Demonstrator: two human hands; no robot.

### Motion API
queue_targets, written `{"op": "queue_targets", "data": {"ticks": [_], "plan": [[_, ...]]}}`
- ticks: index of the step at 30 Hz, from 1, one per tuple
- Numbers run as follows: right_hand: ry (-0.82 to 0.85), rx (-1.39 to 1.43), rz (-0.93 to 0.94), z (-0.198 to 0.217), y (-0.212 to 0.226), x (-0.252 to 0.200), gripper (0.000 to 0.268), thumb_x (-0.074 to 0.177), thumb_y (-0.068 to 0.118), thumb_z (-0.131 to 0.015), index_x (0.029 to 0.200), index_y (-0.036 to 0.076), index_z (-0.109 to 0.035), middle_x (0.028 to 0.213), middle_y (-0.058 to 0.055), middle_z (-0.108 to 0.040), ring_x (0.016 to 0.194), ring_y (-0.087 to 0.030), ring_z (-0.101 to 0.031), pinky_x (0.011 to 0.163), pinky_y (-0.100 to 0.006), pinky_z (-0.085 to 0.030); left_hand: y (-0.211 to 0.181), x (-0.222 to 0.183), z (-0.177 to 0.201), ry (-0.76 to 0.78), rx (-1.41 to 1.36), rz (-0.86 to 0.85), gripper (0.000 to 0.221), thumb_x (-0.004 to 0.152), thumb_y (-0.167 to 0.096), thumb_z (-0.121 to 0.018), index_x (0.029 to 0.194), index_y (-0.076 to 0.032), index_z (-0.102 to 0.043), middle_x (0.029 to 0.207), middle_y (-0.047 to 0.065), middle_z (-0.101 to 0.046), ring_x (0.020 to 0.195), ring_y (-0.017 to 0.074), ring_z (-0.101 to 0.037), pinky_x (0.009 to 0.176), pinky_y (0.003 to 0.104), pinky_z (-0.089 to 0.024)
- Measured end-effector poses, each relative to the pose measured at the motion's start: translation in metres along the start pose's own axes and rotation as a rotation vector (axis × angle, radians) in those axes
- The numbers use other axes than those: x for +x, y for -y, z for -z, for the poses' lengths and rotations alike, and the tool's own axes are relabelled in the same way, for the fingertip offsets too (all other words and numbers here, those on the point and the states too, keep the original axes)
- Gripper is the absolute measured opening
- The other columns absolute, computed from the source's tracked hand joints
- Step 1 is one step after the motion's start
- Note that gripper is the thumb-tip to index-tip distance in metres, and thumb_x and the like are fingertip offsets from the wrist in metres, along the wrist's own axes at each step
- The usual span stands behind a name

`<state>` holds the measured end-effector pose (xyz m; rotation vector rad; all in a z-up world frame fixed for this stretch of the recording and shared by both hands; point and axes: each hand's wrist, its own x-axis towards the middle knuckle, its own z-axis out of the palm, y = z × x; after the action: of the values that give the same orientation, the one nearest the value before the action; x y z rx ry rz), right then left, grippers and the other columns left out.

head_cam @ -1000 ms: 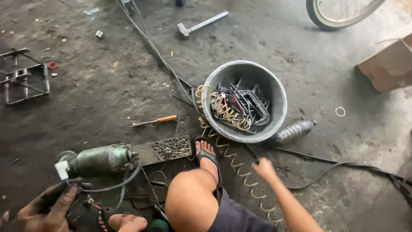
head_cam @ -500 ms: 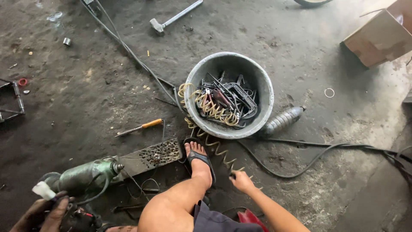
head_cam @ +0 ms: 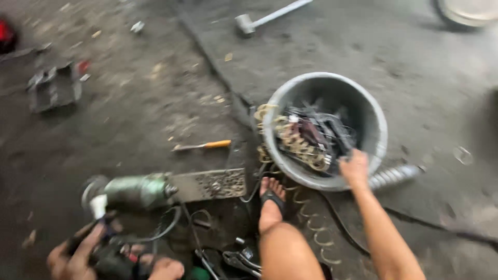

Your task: The recorder is disassembling and cleaning a motorcycle starter motor using hand tools.

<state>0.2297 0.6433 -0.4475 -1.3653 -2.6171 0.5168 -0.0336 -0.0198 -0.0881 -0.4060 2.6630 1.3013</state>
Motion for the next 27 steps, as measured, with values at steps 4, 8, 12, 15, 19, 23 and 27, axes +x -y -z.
{"op": "queue_targets", "data": {"ticks": [4, 8, 12, 15, 19, 23, 27], "plan": [[0.215, 0.062, -0.189, -0.012, -0.016, 0.056, 0.089, 0.083, 0.034, -0.081, 0.149, -0.012, -0.044, 0.127, -0.037, -0.063, 0.112, -0.051, -0.062, 0.095, -0.053, -0.05, -0.068, -0.01, -0.007, 0.194, -0.428, 0.163, 0.023, 0.1, 0.001, -0.052, 0.11, 0.019, -0.062, 0.103, 0.034, -0.069, 0.074, 0.0437, -0.067, 0.07, 0.05, -0.058], [0.301, -0.25, -0.185, -0.026, -0.026, 0.065, 0.1, 0.091, 0.064, -0.065, 0.152, -0.012, -0.042, 0.136, -0.045, -0.049, 0.118, -0.06, -0.051, 0.101, -0.064, -0.039, -0.099, -0.008, -0.015, 0.107, -0.446, 0.137, 0.025, 0.092, -0.002, -0.062, 0.112, 0.009, -0.072, 0.092, 0.019, -0.073, 0.07, 0.0207, -0.062, 0.067, 0.029, -0.05], [0.375, 0.031, -0.28, -0.042, -0.033, 0.051, 0.093, 0.082, 0.039, -0.087, 0.145, -0.009, -0.041, 0.126, -0.039, -0.061, 0.11, -0.054, -0.061, 0.092, -0.057, -0.049, -0.112, -0.004, -0.015, 0.089, -0.432, 0.1, 0.025, 0.087, -0.006, -0.068, 0.108, 0.006, -0.075, 0.089, 0.013, -0.074, 0.067, 0.017, -0.063, 0.061, 0.028, -0.051], [0.268, 0.092, -0.137, -0.038, 0.0, 0.02, 0.081, 0.087, 0.024, -0.087, 0.145, -0.009, -0.041, 0.12, -0.04, -0.063, 0.104, -0.055, -0.063, 0.089, -0.057, -0.05, -0.119, -0.004, -0.013, 0.11, -0.425, 0.079, 0.025, 0.086, -0.008, -0.071, 0.107, 0.004, -0.078, 0.086, 0.01, -0.075, 0.069, 0.0137, -0.064, 0.065, 0.025, -0.052], [0.121, -0.084, -0.053, -0.045, 0.058, -0.012, 0.075, 0.097, 0.027, -0.086, 0.139, -0.014, -0.039, 0.101, -0.037, -0.067, 0.083, -0.051, -0.069, 0.073, -0.052, -0.057, -0.121, -0.007, -0.016, 0.115, -0.422, -0.02, 0.026, 0.088, -0.013, -0.073, 0.108, 0.001, -0.079, 0.085, 0.004, -0.077, 0.07, 0.0084, -0.063, 0.067, 0.02, -0.05], [0.202, 0.049, 0.007, 0.018, 0.182, -0.036, 0.073, 0.091, 0.007, -0.081, 0.15, 0.001, -0.04, 0.102, -0.025, -0.072, 0.083, -0.041, -0.071, 0.073, -0.047, -0.058, -0.116, -0.01, -0.015, 0.131, -0.379, -0.131, 0.027, 0.089, -0.013, -0.075, 0.112, 0.0, -0.079, 0.085, -0.001, -0.075, 0.068, 0.0036, -0.058, 0.062, 0.016, -0.044], [0.593, -0.072, 0.489, 0.017, 0.235, -0.045, 0.052, 0.086, 0.016, -0.072, 0.131, -0.007, -0.062, 0.105, -0.036, -0.072, 0.104, -0.053, -0.069, 0.093, -0.062, -0.055, -0.118, -0.017, -0.023, 0.051, -0.458, -0.117, 0.019, 0.079, -0.016, -0.09, 0.096, -0.011, -0.083, 0.085, 0.006, -0.078, 0.081, 0.0072, -0.063, 0.077, 0.028, -0.057]]}}
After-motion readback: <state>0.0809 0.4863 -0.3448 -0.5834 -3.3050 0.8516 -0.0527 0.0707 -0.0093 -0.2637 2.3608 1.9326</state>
